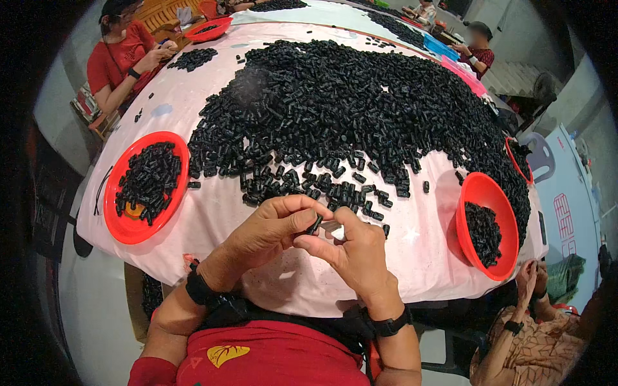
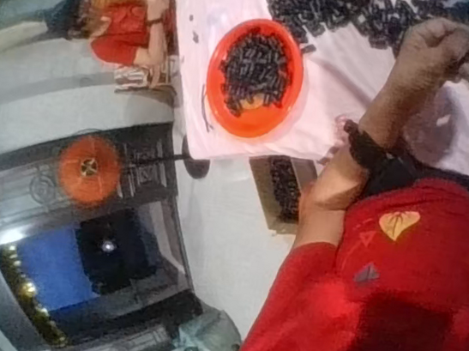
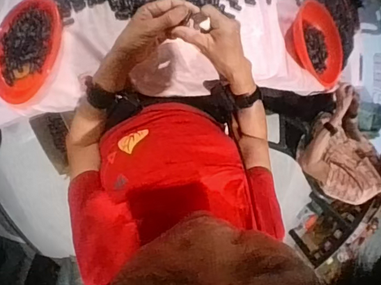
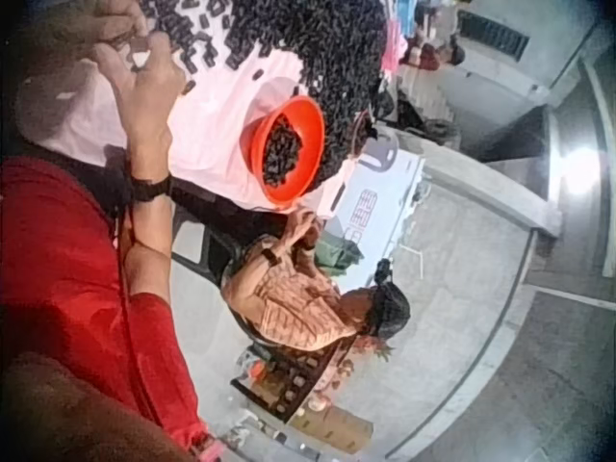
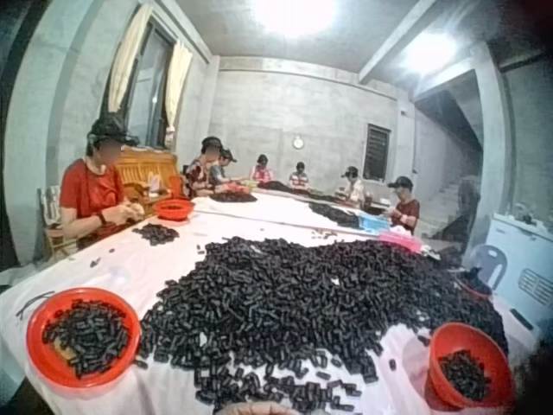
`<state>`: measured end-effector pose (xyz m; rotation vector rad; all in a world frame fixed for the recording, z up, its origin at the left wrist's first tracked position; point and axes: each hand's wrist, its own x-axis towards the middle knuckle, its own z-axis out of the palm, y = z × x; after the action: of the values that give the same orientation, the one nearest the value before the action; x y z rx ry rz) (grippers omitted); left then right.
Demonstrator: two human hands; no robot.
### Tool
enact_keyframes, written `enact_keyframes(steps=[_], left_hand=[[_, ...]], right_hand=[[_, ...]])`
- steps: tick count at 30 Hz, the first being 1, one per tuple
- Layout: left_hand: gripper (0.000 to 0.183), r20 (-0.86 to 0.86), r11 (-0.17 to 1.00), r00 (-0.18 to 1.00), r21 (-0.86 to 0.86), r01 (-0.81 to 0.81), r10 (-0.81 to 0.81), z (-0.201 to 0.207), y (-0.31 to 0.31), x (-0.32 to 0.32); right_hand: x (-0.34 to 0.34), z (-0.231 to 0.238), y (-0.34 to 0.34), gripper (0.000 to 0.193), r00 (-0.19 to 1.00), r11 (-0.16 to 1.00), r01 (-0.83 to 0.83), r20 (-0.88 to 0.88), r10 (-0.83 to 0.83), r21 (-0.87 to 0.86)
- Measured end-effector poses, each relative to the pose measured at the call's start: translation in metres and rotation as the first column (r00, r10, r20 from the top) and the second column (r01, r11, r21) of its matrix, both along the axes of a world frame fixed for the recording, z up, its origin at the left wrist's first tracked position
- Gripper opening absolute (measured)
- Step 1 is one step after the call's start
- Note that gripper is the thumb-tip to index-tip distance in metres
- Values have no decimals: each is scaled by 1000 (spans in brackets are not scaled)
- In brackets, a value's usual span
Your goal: Manually assembling small black plastic components at a workshop table.
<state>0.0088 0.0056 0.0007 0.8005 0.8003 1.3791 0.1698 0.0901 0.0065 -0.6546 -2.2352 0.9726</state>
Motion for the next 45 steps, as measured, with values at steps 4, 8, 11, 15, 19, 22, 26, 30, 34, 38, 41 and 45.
enact_keyframes(steps=[4, 8, 11, 15, 19, 22, 26, 30, 34, 38, 41, 45], left_hand=[[26, -3, 1000, 1000, 15, -8, 8, -3, 1, 1], [26, -27, 999, 1000, 39, -2, 3, -2, 1, -1], [26, -6, 1000, 1000, 30, -5, 5, 2, -1, 0], [27, -6, 999, 1000, 49, 11, -11, 0, 0, 0], [25, 5, 999, 1000, 46, -7, 7, -2, 0, 1], [24, -13, 999, 1000, 52, -6, 7, -3, 1, -1], [22, -45, 998, 999, 63, -27, 30, -4, 1, -1], [22, -47, 998, 998, 52, -38, 40, -5, 1, 0], [22, -60, 998, 998, 64, -16, 20, -5, 1, -1], [22, -51, 996, 999, 86, -4, 8, -3, 0, -2], [22, -64, 997, 998, 81, -9, 15, -4, 1, -2], [22, -76, 997, 997, 79, -9, 16, -5, 1, -2]], right_hand=[[-1, -2, 1, 49, 999, 999, 12, 30, -13, 36], [-1, -2, 1, 48, 999, 997, 21, 46, -25, 81], [-2, -2, 0, 47, 999, 997, 33, 6, -34, 65], [-1, -2, 0, 46, 999, 993, 39, 0, -39, 108], [-2, -3, 1, 45, 999, 990, 30, 17, -33, 141], [-1, -4, 2, 45, 998, 988, 27, 44, -34, 154], [-1, -3, 2, 44, 999, 985, 14, 31, -20, 170], [-2, -5, 3, 43, 1000, 990, 1, 21, -4, 143], [-1, -4, 3, 43, 999, 990, -19, 45, 13, 141], [0, -5, 3, 44, 999, 985, -21, 50, 12, 172], [-3, -7, 2, 44, 1000, 988, -16, -14, 19, 157], [-2, -8, 2, 45, 1000, 987, 1, 9, -2, 161]])
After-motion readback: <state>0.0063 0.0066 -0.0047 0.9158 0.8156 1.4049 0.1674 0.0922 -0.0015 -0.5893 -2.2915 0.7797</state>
